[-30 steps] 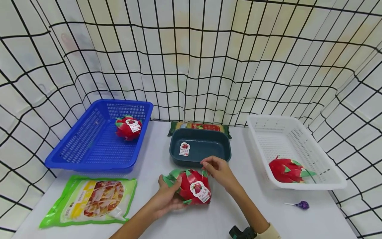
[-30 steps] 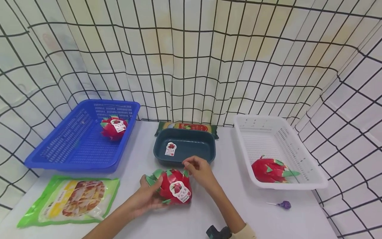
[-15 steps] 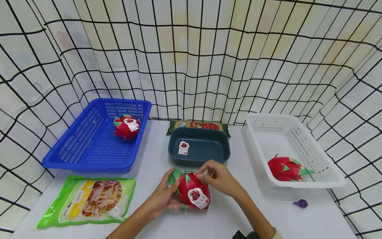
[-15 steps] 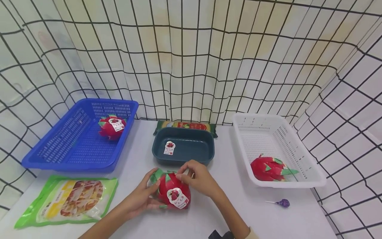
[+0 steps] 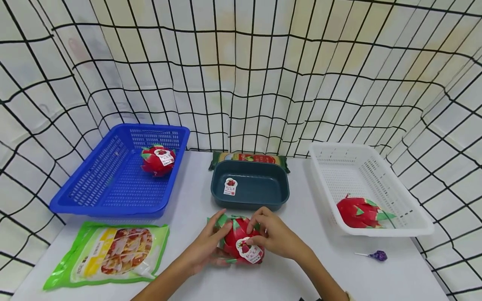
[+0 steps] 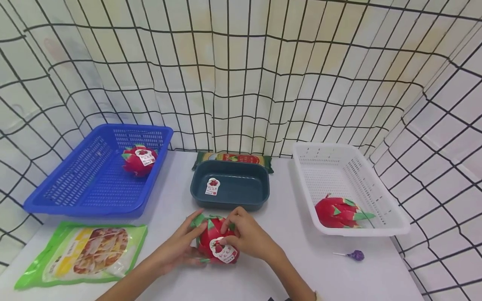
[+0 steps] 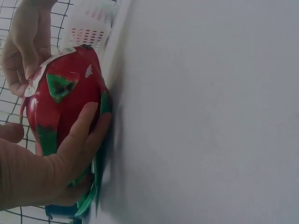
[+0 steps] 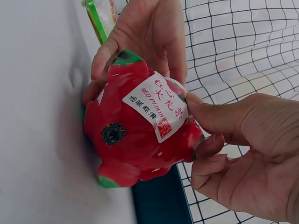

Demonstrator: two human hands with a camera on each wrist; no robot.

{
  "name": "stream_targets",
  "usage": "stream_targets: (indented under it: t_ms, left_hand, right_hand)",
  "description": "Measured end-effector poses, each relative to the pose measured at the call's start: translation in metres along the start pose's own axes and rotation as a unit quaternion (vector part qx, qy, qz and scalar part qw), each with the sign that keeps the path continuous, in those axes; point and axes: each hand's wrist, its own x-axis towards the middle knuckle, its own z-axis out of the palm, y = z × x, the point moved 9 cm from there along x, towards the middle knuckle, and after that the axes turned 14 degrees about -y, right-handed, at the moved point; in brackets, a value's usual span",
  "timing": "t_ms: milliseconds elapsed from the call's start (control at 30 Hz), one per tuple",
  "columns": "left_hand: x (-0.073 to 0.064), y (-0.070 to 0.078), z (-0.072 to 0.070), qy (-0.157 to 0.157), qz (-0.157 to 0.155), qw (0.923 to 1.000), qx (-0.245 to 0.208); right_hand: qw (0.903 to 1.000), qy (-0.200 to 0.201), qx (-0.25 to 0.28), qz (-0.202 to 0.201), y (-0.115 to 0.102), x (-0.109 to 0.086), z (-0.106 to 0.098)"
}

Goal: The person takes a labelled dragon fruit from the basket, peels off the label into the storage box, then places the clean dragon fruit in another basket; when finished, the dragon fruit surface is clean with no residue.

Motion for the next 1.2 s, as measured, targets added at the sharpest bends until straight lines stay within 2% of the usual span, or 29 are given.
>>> stream_targets:
  t_ms: [200,467,800,1200]
  left_hand:
    - [0.009,0.001,0.0,-0.018,0.011,0.9993,0.03]
    - [0.021,-0.002,-0.004,-0.025,0.023,0.9994,0.007]
    - [0.023,-0.003,-0.004,-0.036,0.019,0.9992,0.004]
    - [0.022,-0.005,-0.006,-0.027,0.014,0.9995,0.006]
  right_hand:
    - [0.9999,0.006,0.008,0.0,0.0,-0.001,0.002]
    - [0.9999,0.013,0.0,-0.002,0.0,-0.002,0.002]
    - [0.9997,0.024,-0.006,-0.008,0.0,-0.006,0.001]
    - [0.9974,0.049,-0.035,-0.039,-0.003,-0.01,0.003]
